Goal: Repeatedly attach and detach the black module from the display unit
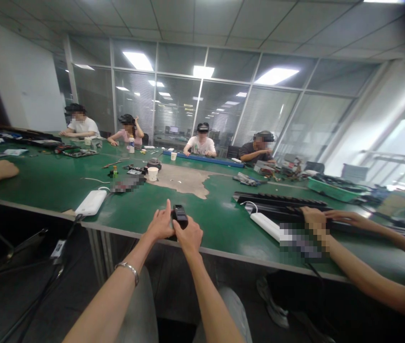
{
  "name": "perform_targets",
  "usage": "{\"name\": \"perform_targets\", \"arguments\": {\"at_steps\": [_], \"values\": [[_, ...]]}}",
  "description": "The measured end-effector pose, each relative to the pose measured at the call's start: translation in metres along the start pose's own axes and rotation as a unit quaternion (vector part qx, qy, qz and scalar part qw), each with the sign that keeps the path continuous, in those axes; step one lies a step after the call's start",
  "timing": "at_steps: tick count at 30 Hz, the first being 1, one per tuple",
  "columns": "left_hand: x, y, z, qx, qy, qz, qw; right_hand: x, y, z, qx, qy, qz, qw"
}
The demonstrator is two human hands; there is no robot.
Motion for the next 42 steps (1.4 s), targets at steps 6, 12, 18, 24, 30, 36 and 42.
{"name": "perform_targets", "arguments": {"at_steps": [6,12,18,24,30,36,42], "values": [[0.001,-0.002,-0.002,-0.028,0.012,0.004,1.000,0.007,-0.007,-0.005,0.032,0.002,-0.009,0.999],[0.003,-0.008,0.002,-0.017,0.027,0.007,0.999,0.013,-0.013,-0.009,0.075,0.020,0.002,0.997],[0.002,-0.008,0.003,-0.042,0.014,0.005,0.999,0.028,0.007,-0.026,0.187,0.068,0.028,0.980],[0.004,-0.010,0.005,-0.047,0.007,-0.003,0.999,0.029,0.061,-0.027,0.121,0.081,0.025,0.989],[0.004,-0.010,0.003,-0.053,0.005,-0.010,0.999,0.023,0.074,-0.018,0.054,0.065,0.004,0.996],[0.002,-0.008,0.000,-0.052,0.026,-0.007,0.998,0.019,0.069,-0.017,0.013,0.078,-0.016,0.997],[0.002,-0.012,0.000,-0.067,0.034,-0.012,0.997,0.019,0.071,-0.014,0.001,0.080,-0.032,0.996]]}}
Point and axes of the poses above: each hand's wrist, its own x-axis towards the middle knuckle, its own z-axis out of the palm, y = z × x, the point moved 6 cm from there along x, towards the middle knuckle, and after that the axes turned 8 degrees about y, right-handed, at the moved point
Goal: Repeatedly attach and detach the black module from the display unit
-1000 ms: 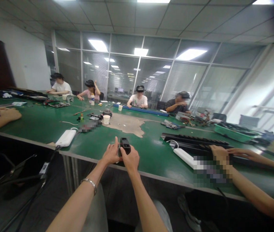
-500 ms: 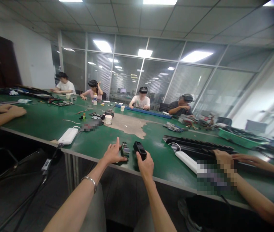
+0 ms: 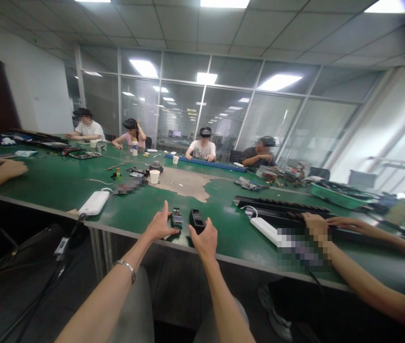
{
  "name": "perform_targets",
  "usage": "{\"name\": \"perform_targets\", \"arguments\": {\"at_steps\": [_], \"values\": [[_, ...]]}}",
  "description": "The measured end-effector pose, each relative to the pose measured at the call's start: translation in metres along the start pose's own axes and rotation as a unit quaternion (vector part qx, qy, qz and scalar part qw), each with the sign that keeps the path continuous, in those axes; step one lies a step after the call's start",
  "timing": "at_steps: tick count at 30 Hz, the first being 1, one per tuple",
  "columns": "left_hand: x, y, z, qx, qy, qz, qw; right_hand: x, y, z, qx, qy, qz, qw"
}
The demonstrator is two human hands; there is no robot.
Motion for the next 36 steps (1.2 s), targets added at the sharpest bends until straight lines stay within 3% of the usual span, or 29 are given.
{"name": "perform_targets", "arguments": {"at_steps": [12,18,25,36], "values": [[-0.002,0.005,-0.006,-0.005,-0.003,0.013,1.000,-0.003,-0.005,-0.007,-0.009,-0.047,0.038,0.998],[-0.001,0.004,-0.006,-0.004,0.001,0.017,1.000,0.008,-0.014,-0.013,0.108,-0.043,0.126,0.985],[-0.001,0.001,-0.003,-0.021,0.006,0.025,0.999,0.008,-0.059,-0.013,0.132,-0.031,0.077,0.988],[-0.001,-0.009,0.001,-0.021,0.020,0.028,0.999,0.007,-0.086,-0.009,0.019,-0.066,0.057,0.996]]}}
Point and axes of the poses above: each hand's wrist, its own x-axis towards the middle knuckle, its own z-axis out of the palm, y = z × x, the point moved 6 cm from there along x, towards the middle knuckle, and after that the axes turned 8 degrees about y, right-handed, at the moved point
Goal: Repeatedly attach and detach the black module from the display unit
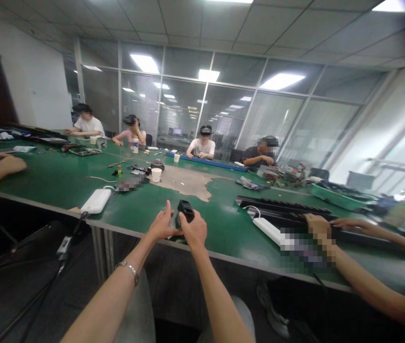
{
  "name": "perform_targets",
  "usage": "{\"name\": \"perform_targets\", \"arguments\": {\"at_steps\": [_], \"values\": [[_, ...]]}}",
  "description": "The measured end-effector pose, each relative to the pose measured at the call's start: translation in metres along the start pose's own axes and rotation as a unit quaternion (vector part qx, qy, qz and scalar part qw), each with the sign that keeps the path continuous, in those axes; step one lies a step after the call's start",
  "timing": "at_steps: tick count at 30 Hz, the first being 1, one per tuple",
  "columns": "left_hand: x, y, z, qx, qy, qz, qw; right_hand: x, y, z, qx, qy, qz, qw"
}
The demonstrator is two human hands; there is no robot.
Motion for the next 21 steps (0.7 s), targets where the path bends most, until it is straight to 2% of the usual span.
{"name": "perform_targets", "arguments": {"at_steps": [6,11,15,21], "values": [[0.000,-0.003,0.000,-0.016,0.000,0.005,1.000,-0.003,-0.009,-0.002,-0.058,0.000,-0.027,0.998],[-0.001,0.000,-0.002,-0.016,0.002,0.013,1.000,-0.004,-0.013,0.005,-0.087,-0.014,-0.045,0.995],[-0.001,0.000,-0.001,-0.004,0.000,0.008,1.000,-0.011,-0.007,0.012,-0.090,-0.036,-0.033,0.995],[-0.001,0.002,-0.001,0.020,0.011,0.022,0.999,-0.022,0.008,0.020,-0.067,-0.019,-0.037,0.997]]}}
Point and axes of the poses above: each hand's wrist, its own x-axis towards the middle knuckle, its own z-axis out of the palm, y = z × x, the point moved 6 cm from there along x, towards the middle knuckle, and after that the axes turned 8 degrees about y, right-handed, at the moved point
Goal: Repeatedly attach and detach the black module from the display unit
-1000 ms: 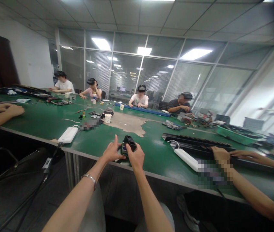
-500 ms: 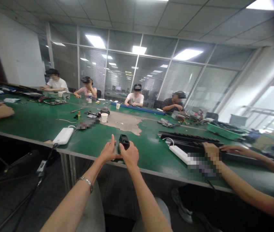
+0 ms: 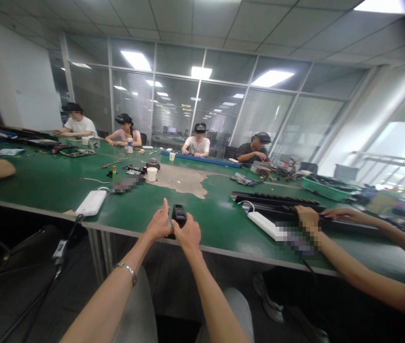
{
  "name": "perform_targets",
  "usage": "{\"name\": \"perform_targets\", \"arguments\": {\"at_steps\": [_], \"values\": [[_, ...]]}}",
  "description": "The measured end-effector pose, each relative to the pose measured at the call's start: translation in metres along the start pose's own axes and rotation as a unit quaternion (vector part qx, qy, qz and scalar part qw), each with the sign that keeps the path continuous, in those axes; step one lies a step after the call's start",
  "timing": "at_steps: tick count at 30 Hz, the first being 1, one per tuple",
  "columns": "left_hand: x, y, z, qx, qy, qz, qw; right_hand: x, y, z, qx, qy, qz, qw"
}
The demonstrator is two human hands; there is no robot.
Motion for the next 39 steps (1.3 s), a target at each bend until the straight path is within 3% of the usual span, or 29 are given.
{"name": "perform_targets", "arguments": {"at_steps": [10,21,30,35,39], "values": [[-0.004,0.009,-0.007,0.100,-0.006,-0.048,0.994,-0.008,0.007,0.004,0.078,0.066,-0.021,0.995],[-0.003,0.011,-0.006,0.038,-0.038,-0.022,0.998,-0.009,0.010,0.007,0.083,0.064,0.000,0.994],[-0.003,0.009,-0.006,0.027,-0.010,-0.012,1.000,0.007,0.007,-0.006,0.212,0.072,0.016,0.974],[-0.001,0.005,0.000,0.055,-0.030,-0.022,0.998,0.026,0.034,-0.024,0.255,0.115,0.059,0.958],[0.002,0.003,0.005,0.079,-0.042,-0.021,0.996,0.034,0.069,-0.026,0.212,0.120,0.073,0.967]]}}
Point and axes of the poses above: each hand's wrist, its own x-axis towards the middle knuckle, its own z-axis out of the palm, y = z × x, the point moved 6 cm from there along x, towards the middle knuckle, and after that the axes turned 8 degrees about y, right-handed, at the moved point
